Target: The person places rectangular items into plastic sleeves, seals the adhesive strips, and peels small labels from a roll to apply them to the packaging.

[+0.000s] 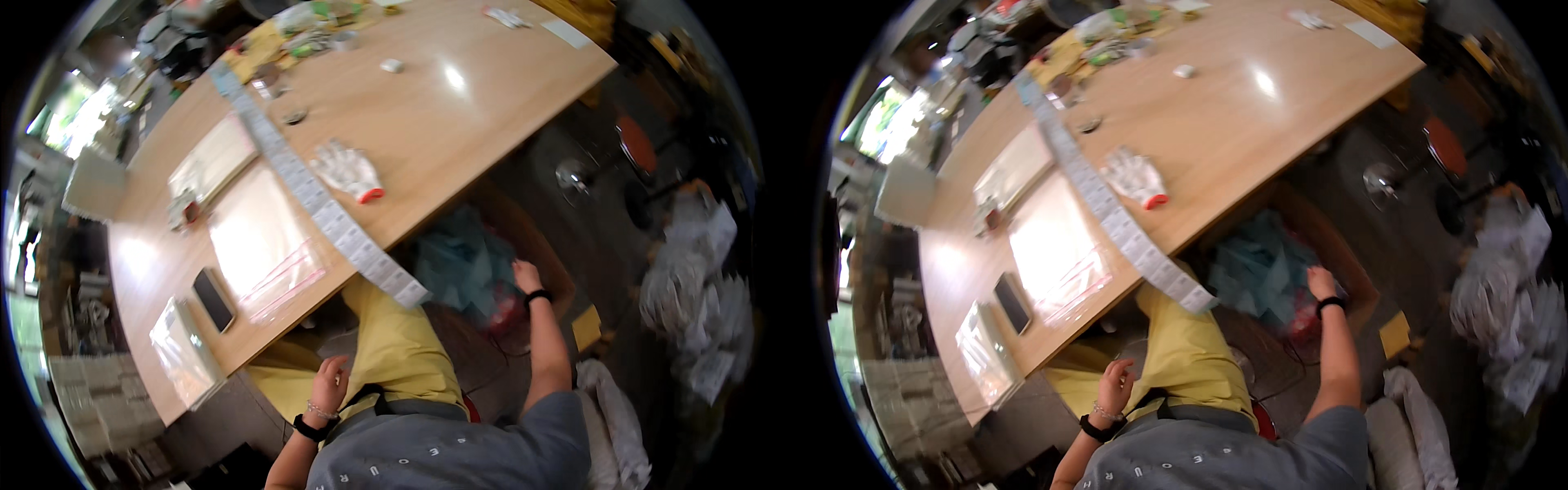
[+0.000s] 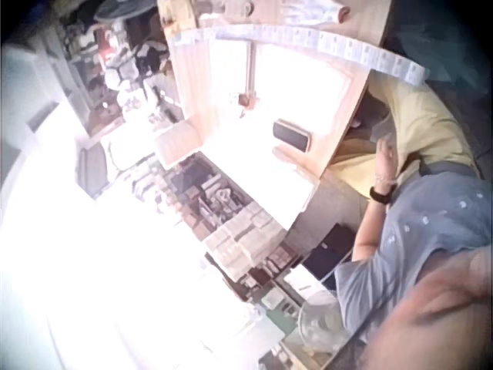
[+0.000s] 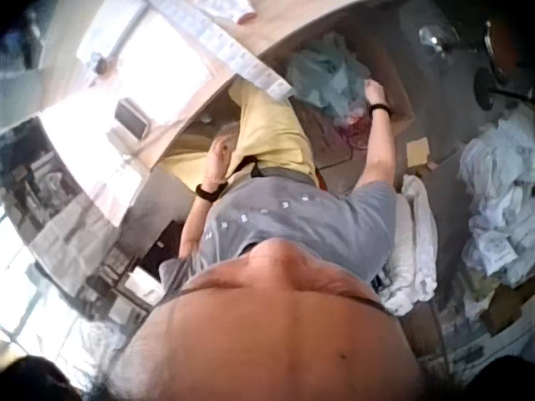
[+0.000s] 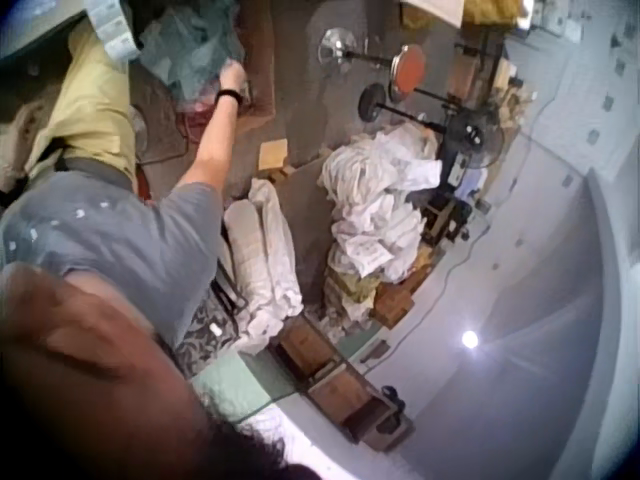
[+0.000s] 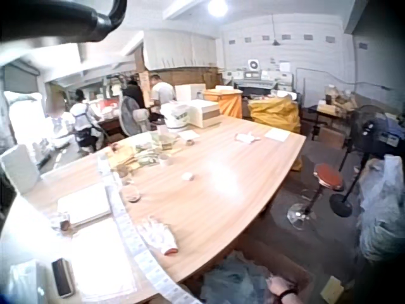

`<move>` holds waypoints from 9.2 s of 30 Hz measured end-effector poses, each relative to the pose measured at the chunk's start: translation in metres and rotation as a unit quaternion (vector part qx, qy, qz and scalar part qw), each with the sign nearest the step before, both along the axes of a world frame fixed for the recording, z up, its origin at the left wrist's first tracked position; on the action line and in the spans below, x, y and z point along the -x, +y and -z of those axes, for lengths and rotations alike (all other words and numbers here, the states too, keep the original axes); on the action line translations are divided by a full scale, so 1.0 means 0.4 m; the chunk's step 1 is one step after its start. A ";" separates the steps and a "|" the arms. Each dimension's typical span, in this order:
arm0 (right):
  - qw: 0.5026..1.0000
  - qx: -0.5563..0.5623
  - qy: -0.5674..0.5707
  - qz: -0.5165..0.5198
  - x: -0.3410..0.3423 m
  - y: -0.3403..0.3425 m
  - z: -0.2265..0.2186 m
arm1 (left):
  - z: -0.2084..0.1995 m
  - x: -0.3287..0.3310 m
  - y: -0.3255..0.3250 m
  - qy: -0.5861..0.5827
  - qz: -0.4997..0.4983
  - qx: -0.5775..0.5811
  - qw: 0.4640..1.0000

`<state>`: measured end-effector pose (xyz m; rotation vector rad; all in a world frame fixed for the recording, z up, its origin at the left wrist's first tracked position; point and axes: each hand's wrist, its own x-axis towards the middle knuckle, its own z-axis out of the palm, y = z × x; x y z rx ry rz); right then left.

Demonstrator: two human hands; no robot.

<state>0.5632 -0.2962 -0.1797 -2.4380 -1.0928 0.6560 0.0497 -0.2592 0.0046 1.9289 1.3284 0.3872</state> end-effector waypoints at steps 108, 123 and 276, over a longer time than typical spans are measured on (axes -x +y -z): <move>0.795 -0.091 0.073 -0.596 0.716 0.985 -0.487 | -0.101 0.275 0.902 -0.071 -0.145 -0.076 0.984; 0.851 -0.025 0.184 -0.491 0.624 1.028 -0.687 | -0.052 0.125 1.327 0.144 -0.009 -0.225 0.964; 0.769 -0.096 0.632 0.023 0.873 0.742 -0.668 | -0.177 0.311 0.800 -0.519 -0.265 0.198 0.788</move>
